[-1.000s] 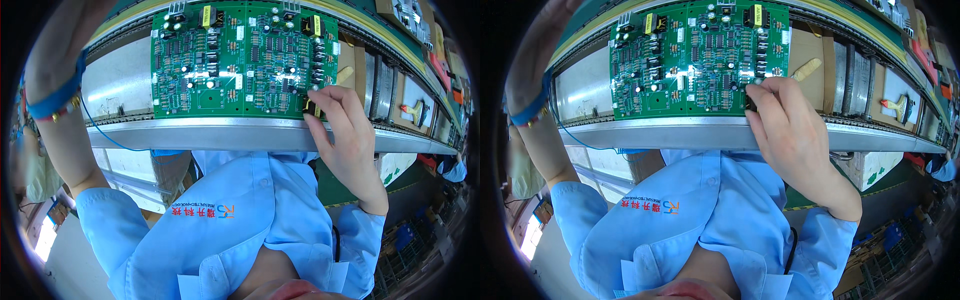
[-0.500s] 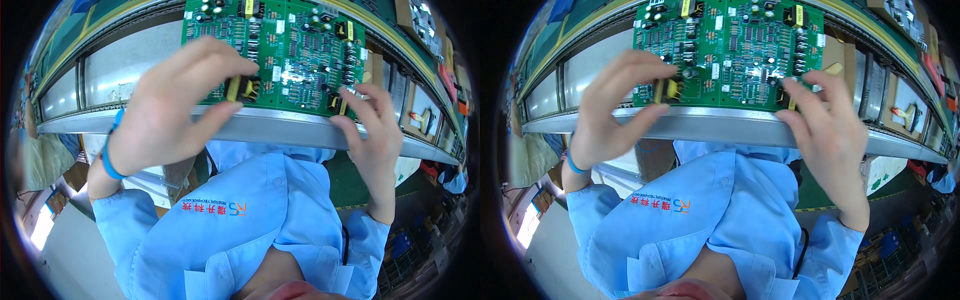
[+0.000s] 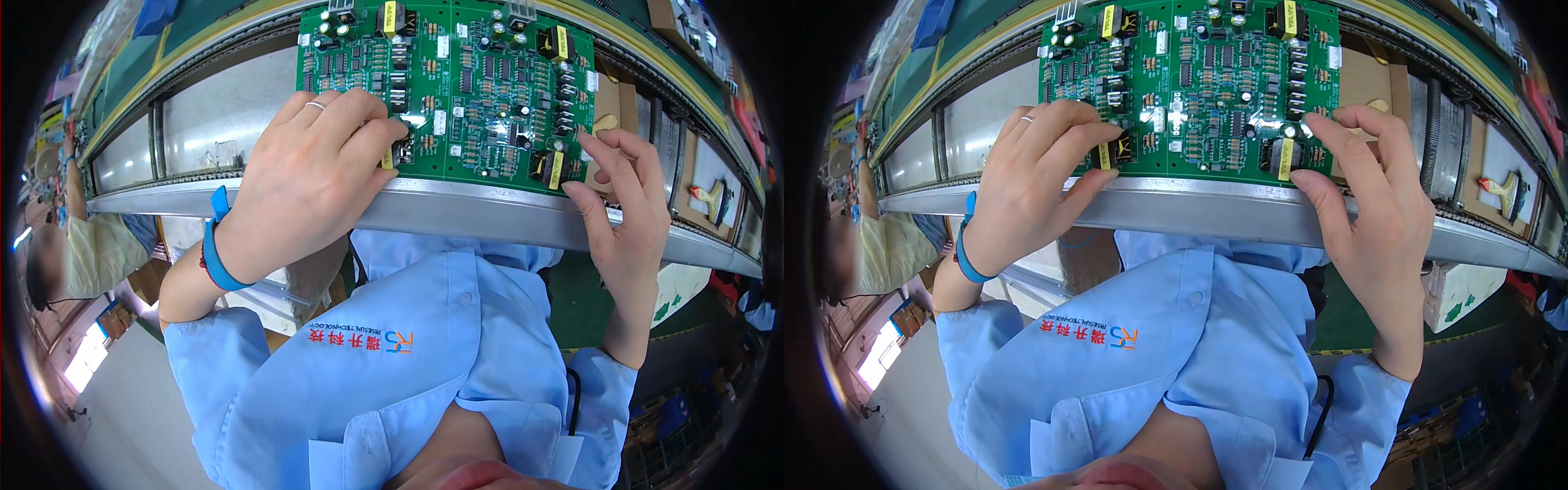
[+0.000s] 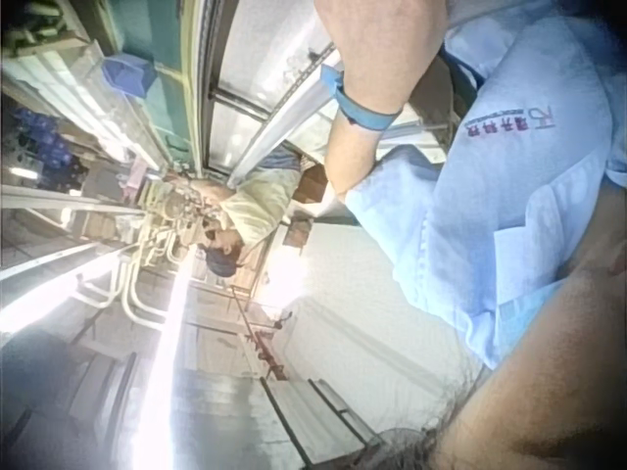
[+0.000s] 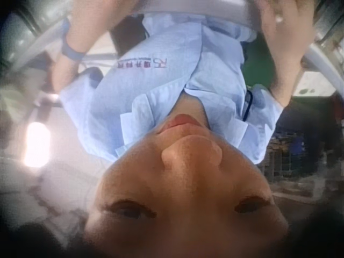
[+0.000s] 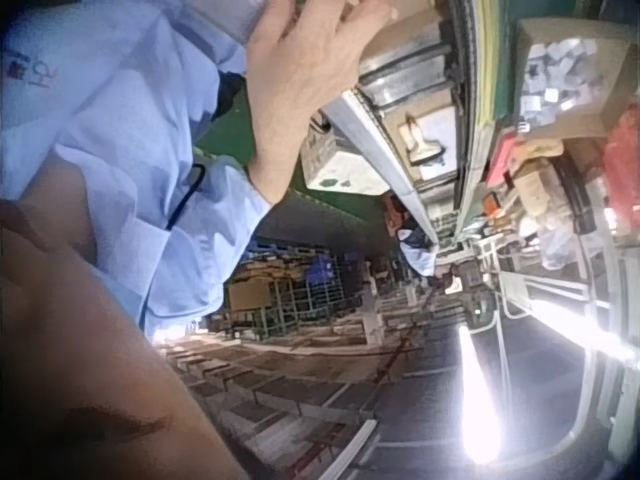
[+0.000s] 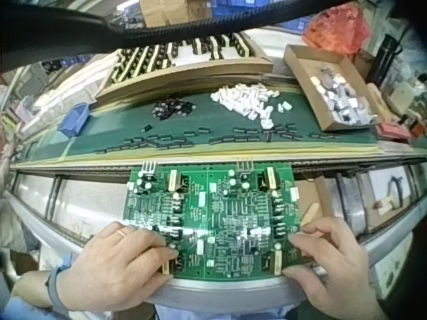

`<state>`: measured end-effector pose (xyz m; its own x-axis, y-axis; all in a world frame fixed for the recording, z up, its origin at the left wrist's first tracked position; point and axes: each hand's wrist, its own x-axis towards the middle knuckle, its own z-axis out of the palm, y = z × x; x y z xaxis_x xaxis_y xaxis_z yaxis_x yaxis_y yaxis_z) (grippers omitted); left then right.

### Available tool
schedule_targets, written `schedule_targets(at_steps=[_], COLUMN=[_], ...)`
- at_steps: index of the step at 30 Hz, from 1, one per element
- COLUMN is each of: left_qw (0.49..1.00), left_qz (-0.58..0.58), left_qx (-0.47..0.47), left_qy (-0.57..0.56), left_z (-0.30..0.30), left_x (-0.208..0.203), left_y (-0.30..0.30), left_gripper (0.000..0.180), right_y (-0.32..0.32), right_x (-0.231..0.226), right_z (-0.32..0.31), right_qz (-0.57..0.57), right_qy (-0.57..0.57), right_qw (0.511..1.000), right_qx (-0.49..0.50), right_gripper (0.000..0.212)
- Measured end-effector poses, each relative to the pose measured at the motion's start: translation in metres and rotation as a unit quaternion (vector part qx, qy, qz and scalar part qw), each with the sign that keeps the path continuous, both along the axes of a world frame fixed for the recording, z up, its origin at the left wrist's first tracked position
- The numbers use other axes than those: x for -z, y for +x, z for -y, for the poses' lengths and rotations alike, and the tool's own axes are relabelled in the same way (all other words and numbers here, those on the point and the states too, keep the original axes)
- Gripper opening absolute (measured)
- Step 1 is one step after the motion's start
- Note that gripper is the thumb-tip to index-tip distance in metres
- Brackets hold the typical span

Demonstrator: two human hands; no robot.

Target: Manually inserting electronic components into printed circuit boards on an assembly line conveyor.

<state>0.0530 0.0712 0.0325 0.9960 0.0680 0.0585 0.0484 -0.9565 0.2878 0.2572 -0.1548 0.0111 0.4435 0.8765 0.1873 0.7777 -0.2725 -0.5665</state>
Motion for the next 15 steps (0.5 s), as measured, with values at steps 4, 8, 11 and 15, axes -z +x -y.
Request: schedule_targets(at_steps=[4, 8, 11, 15], left_qw=[1.0, 1.0, 1.0, 0.999], left_qz=[-0.004, -0.006, -0.003, 0.0], left_qx=[0.02, 0.018, 0.019, 0.03], left_qy=[0.01, 0.012, 0.021, 0.016], left_z=[-0.002, 0.0, -0.001, -0.005], left_x=[-0.001, -0.001, -0.002, -0.005], left_y=[0.001, 0.003, 0.006, 0.005], left_gripper=[0.044, 0.045, 0.045, 0.043], right_y=[0.006, 0.017, 0.021, 0.037], right_x=[0.004, 0.007, 0.003, -0.003], right_z=[0.003, 0.004, 0.004, -0.006], right_qz=[-0.019, 0.0, -0.004, -0.013], right_qy=[-0.009, 0.004, 0.0, 0.031], right_qw=[1.0, 1.0, 1.0, 0.999], right_qx=[0.013, 0.006, 0.018, 0.024], right_gripper=[0.041, 0.041, 0.041, 0.039])
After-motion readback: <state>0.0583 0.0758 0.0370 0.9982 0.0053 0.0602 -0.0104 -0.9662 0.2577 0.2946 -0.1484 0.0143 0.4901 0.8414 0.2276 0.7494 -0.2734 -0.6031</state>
